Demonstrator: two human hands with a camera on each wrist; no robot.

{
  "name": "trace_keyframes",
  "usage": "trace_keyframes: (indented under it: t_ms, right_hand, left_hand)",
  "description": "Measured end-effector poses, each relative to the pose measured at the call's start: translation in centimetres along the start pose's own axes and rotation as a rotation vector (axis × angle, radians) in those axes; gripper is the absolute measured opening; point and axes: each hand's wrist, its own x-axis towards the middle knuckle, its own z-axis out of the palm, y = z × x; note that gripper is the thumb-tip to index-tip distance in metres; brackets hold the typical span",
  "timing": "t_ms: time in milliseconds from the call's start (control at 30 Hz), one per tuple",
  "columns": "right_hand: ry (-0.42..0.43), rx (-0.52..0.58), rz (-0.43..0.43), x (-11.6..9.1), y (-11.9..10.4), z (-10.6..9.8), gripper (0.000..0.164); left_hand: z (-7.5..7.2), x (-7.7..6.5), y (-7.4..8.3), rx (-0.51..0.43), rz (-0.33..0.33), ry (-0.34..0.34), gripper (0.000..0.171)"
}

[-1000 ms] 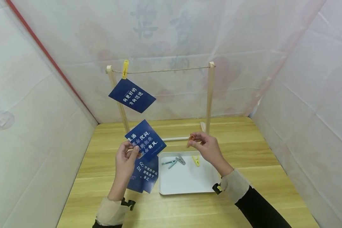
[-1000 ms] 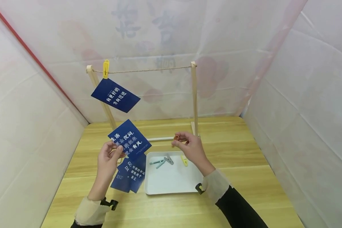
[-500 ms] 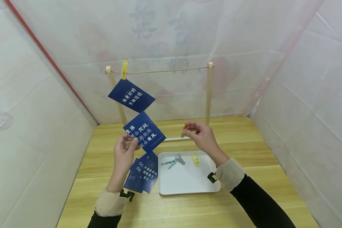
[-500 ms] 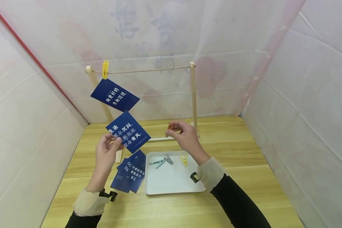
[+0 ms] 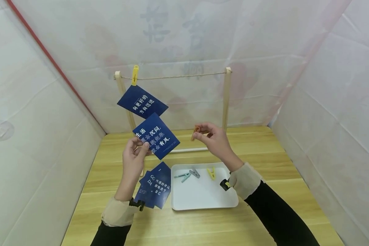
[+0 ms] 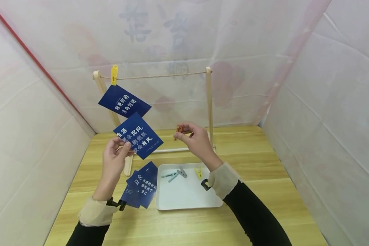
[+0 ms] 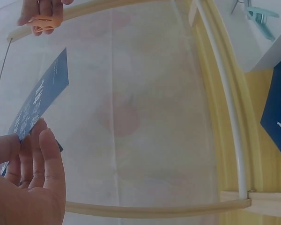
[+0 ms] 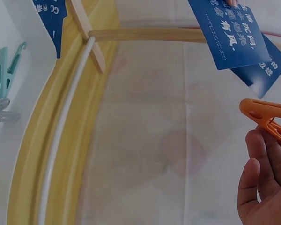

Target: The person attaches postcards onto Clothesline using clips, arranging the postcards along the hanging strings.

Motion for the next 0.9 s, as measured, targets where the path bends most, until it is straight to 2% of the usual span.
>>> trace_keyframes:
  t_ms: [367,633,900]
  right_hand:
    - [0.006,0.006,-0.029,1.7,-1.8,-0.6,0.036]
    - [0.028,-0.045,-0.084,3.0,-2.9,-0.6,0.035]
    - [0.038,-0.064,-0.093,4.1,-4.1,-0.8,0.035]
  left_hand:
    - [0.5,1.1,0.9,-0.003,0.009,-0.003,0.028]
    - [0.7,1.8,1.5,-0.017,0.013,0.002,0.026]
    - [0.7,2.3,2.0,-0.006,0.029,0.004,0.026]
